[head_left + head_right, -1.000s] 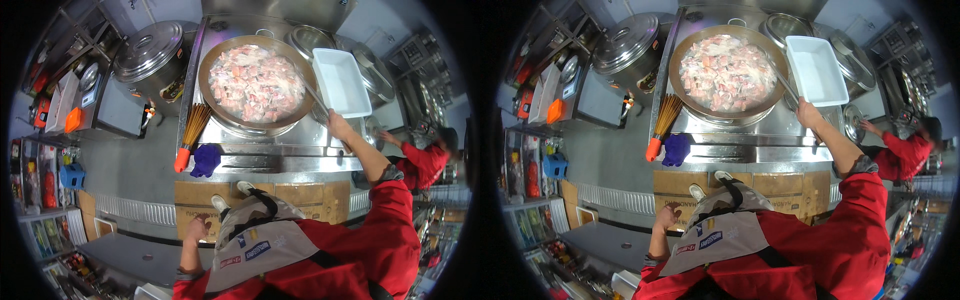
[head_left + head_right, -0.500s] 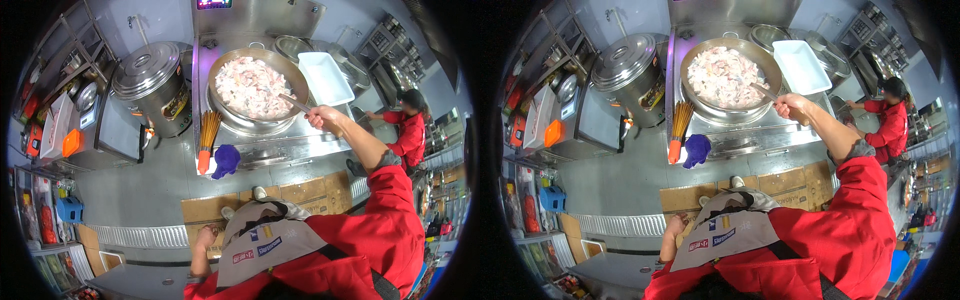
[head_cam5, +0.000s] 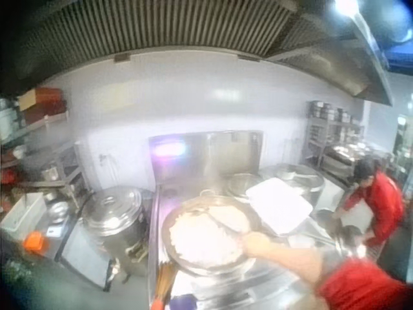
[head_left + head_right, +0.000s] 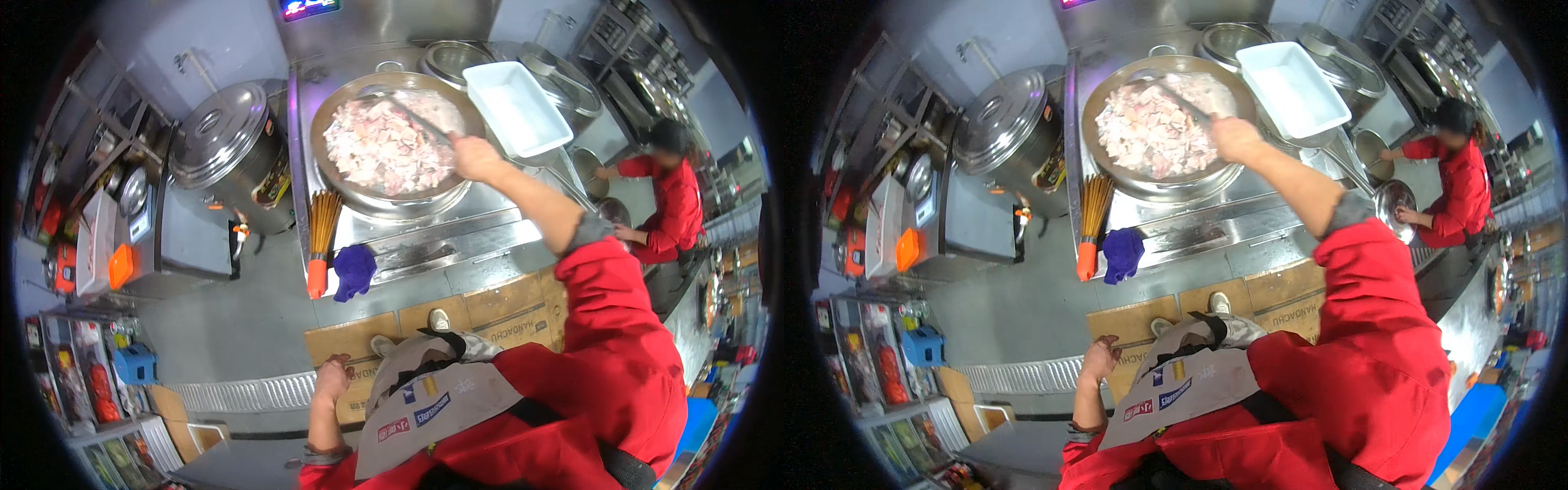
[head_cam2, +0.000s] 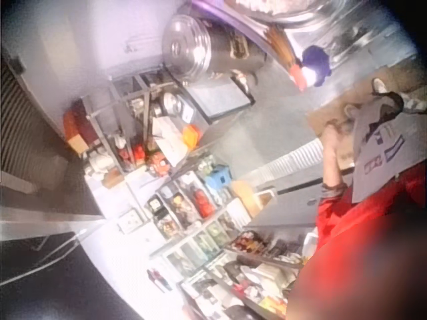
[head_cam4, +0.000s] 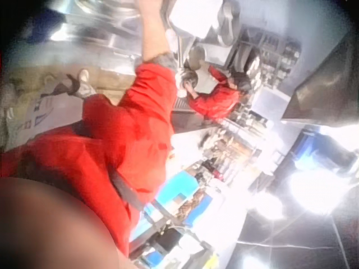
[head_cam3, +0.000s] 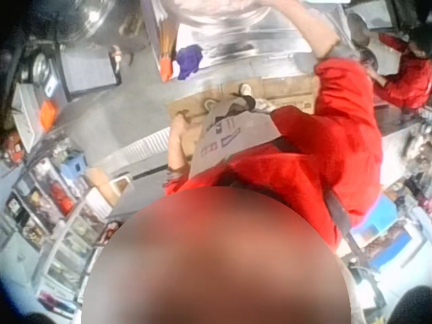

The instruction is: The person retrieves a purple cloth, stirs a large pot of sliced meat with a ladle, then washes a white plastic container and a basket in the sink. They return to the pot to stir the meat again and place the container nearby.

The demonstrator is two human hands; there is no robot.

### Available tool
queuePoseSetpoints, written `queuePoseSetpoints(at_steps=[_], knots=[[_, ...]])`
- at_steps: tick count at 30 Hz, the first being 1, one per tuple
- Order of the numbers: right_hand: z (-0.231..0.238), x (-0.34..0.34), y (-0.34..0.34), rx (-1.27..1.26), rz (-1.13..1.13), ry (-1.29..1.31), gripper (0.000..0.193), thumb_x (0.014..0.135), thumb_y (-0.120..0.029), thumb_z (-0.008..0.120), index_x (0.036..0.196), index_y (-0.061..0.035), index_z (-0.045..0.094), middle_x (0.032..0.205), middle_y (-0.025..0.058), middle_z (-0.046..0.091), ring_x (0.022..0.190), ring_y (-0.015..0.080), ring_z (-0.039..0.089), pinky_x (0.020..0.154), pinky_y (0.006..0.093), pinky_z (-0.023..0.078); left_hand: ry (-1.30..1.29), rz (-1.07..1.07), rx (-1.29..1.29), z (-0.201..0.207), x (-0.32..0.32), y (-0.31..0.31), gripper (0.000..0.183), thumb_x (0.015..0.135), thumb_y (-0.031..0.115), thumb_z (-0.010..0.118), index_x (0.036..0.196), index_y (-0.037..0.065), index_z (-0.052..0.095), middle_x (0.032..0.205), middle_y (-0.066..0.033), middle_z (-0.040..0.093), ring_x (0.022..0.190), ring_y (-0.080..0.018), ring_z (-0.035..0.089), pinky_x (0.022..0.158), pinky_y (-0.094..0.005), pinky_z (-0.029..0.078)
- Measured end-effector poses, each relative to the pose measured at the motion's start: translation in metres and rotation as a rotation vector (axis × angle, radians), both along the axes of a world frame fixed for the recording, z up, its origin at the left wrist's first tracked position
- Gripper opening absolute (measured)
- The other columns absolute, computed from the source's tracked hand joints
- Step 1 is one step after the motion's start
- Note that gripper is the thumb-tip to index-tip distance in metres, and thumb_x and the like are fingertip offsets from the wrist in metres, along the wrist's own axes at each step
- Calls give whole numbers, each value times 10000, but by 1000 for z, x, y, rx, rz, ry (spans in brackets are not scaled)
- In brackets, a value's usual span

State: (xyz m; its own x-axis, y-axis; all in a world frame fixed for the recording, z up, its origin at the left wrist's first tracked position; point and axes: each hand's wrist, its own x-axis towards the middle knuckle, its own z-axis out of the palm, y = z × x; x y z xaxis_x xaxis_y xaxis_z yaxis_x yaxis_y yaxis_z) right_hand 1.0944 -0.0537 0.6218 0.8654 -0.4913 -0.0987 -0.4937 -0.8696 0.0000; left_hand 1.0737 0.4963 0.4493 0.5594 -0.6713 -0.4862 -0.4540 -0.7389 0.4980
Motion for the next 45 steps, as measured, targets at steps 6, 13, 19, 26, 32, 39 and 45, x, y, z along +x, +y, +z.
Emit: queuePoseSetpoints(at_steps=[6, 13, 19, 26, 32, 39, 45], knots=[[-52, -15, 18, 58, 137, 68, 577, 942, -53, 483, 1488, 6, 305, 1075, 228, 686, 1004, 360, 686, 835, 430, 563, -13, -130, 10, 22, 0, -55, 394, 861, 163, 652, 1222, 7, 650, 1181, -239, 662, 1121, -396, 625, 975, -445, 502], [2, -117, -9, 8, 197, 171, 668, 895, 0, 506, 1511, 34, 249, 975, 222, 693, 916, 368, 700, 760, 434, 576, 24, -253, -14, 19, 10, -80, 401, 860, 166, 660, 1221, -7, 642, 1224, -247, 647, 1157, -392, 606, 1011, -436, 480], [-6, -148, -27, 77, 120, 191, 668, 857, -25, 529, 1477, 52, 292, 878, 252, 698, 852, 407, 706, 730, 476, 575, 24, -240, 13, 23, -1, -78, 412, 865, 157, 628, 1248, 4, 636, 1248, -252, 636, 1170, -414, 598, 1001, -448, 482], [-45, -100, -50, 240, 93, -89, 458, 838, -49, 525, 1289, 21, 486, 856, 283, 686, 856, 468, 670, 803, 524, 542, 29, -235, -2, -2, 0, -74, 420, 871, 196, 642, 1247, 11, 637, 1220, -253, 647, 1147, -410, 611, 995, -453, 485], [55, -176, -14, 244, 83, -177, 562, 860, -76, 569, 1409, -9, 468, 850, 269, 684, 733, 438, 673, 755, 505, 544, 51, -249, 209, -54, -8, -4, 462, 854, 313, 662, 1228, 40, 645, 1175, -242, 670, 1125, -396, 625, 969, -449, 500], [51, -191, -9, 374, 14, 64, 491, 868, -92, 595, 1349, -16, 526, 877, 253, 682, 740, 389, 677, 763, 478, 541, 81, -305, 196, -81, -12, 13, 494, 858, 359, 655, 1247, 54, 645, 1212, -217, 665, 1168, -375, 608, 994, -442, 486], [-15, -140, -32, 303, 34, -89, 430, 849, -93, 607, 1271, -25, 571, 1014, 290, 672, 997, 473, 627, 888, 510, 498, 15, -222, 71, -16, 8, -47, 499, 854, 300, 683, 1284, 49, 640, 1281, -212, 632, 1217, -359, 583, 1068, -416, 441]])
